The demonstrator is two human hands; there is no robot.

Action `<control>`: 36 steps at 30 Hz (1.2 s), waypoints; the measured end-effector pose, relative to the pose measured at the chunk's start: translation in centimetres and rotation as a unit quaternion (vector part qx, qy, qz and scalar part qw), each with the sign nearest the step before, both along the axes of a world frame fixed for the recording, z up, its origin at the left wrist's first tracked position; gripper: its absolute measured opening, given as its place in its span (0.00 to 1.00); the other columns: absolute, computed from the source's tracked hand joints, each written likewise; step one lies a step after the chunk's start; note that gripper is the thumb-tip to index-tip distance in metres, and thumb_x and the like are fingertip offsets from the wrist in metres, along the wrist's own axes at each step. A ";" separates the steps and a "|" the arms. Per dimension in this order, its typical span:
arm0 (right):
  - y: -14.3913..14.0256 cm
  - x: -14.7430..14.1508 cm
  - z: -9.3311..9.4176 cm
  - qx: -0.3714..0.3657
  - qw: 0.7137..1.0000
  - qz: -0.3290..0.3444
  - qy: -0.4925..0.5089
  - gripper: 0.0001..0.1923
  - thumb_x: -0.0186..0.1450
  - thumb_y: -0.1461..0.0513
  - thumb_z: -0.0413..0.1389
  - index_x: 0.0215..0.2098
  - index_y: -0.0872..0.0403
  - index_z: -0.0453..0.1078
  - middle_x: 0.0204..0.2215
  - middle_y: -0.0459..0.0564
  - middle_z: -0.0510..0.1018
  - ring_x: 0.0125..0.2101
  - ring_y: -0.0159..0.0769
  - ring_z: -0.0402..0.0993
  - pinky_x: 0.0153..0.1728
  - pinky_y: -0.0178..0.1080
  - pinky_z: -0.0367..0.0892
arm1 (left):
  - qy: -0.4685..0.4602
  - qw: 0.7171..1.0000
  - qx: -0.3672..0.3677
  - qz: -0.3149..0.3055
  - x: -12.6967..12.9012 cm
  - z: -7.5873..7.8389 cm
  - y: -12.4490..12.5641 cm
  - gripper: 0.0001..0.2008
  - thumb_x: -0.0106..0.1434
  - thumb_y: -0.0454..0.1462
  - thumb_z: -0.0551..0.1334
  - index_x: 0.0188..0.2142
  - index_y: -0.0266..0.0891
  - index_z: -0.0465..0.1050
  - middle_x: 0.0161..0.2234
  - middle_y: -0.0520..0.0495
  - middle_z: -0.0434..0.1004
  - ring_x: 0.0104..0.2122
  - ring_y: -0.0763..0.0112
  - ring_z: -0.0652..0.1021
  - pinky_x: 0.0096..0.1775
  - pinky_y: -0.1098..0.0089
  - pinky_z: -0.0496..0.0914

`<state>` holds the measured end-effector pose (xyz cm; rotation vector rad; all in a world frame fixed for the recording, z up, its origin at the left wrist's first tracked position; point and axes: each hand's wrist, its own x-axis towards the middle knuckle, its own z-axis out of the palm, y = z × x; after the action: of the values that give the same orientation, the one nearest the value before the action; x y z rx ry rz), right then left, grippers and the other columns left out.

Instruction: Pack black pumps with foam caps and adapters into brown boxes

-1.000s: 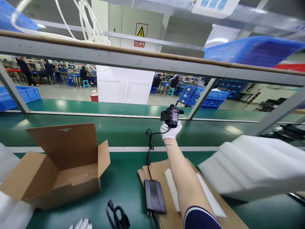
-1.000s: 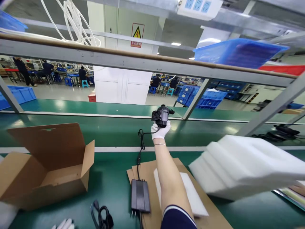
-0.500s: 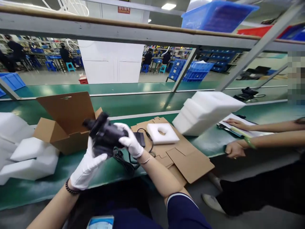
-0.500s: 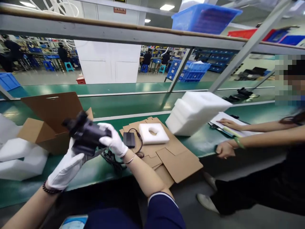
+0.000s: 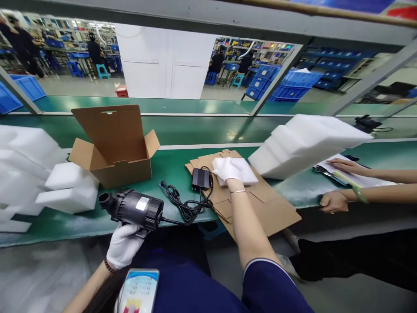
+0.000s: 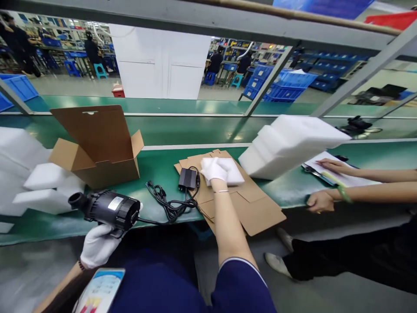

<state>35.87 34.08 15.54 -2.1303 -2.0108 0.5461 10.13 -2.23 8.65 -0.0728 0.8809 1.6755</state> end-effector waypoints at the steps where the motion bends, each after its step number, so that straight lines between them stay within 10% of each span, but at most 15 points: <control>1: -0.6 0.1 -0.5 0.022 1.000 0.003 0.016 0.57 0.56 0.56 0.70 0.74 0.68 0.47 0.55 0.78 0.76 0.58 0.65 0.74 0.59 0.59 0.65 | 0.011 1.000 0.014 -0.011 0.1 0.2 -0.2 0.27 0.46 0.29 0.73 0.48 0.41 0.82 0.37 0.44 0.86 0.41 0.53 0.85 0.48 0.57 0.81; 6: -8.2 -2.8 -0.1 0.139 0.922 0.092 0.349 0.54 0.49 0.55 0.73 0.69 0.58 0.60 0.55 0.63 0.79 0.54 0.55 0.77 0.55 0.51 0.73 | 0.035 0.992 0.119 -0.032 1.7 2.6 0.1 0.40 0.44 0.37 0.79 0.59 0.55 0.75 0.60 0.46 0.78 0.61 0.39 0.76 0.61 0.42 0.71; 13: -19.5 -9.8 -0.7 -0.152 0.788 0.249 0.543 0.37 0.52 0.47 0.74 0.55 0.55 0.74 0.51 0.58 0.83 0.51 0.53 0.80 0.57 0.56 0.74 | 0.099 0.984 0.143 0.029 1.6 3.6 0.3 0.44 0.45 0.45 0.81 0.61 0.62 0.71 0.65 0.51 0.72 0.66 0.38 0.69 0.66 0.38 0.64; 18: -20.8 -11.6 -0.6 -0.305 0.655 0.392 0.570 0.28 0.68 0.43 0.61 0.60 0.47 0.76 0.64 0.49 0.74 0.66 0.47 0.67 0.71 0.54 0.57 | 0.175 0.974 0.070 0.122 -0.8 0.5 0.8 0.33 0.43 0.38 0.79 0.51 0.49 0.80 0.55 0.47 0.81 0.61 0.45 0.75 0.65 0.46 0.67; 23: -19.1 -12.1 -2.3 -0.457 0.618 0.281 0.575 0.38 0.63 0.36 0.61 0.60 0.52 0.76 0.64 0.55 0.74 0.66 0.52 0.69 0.70 0.55 0.61 | 0.224 0.965 -0.022 0.137 -2.9 -4.0 1.4 0.28 0.38 0.34 0.80 0.42 0.40 0.81 0.41 0.47 0.85 0.48 0.53 0.81 0.60 0.48 0.71; 31: -18.1 -11.4 -2.8 -0.426 0.699 0.329 0.470 0.43 0.68 0.31 0.48 0.66 0.49 0.71 0.65 0.55 0.74 0.63 0.51 0.72 0.65 0.56 0.68 | 0.379 0.925 -0.006 0.017 -4.2 -4.6 0.6 0.38 0.46 0.38 0.80 0.57 0.37 0.74 0.60 0.35 0.75 0.65 0.45 0.69 0.69 0.48 0.58; 36: -17.9 -11.4 -1.2 -0.031 0.874 0.382 0.299 0.40 0.69 0.36 0.52 0.69 0.49 0.66 0.65 0.59 0.72 0.66 0.58 0.67 0.67 0.63 0.61 | 0.378 0.925 -0.022 0.046 -3.6 -4.6 0.3 0.42 0.45 0.37 0.80 0.59 0.38 0.72 0.58 0.36 0.76 0.65 0.45 0.69 0.69 0.48 0.60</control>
<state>24.44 16.16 14.32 -0.8858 -2.3455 1.2006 6.56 -1.97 4.05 0.5458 1.5032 1.7855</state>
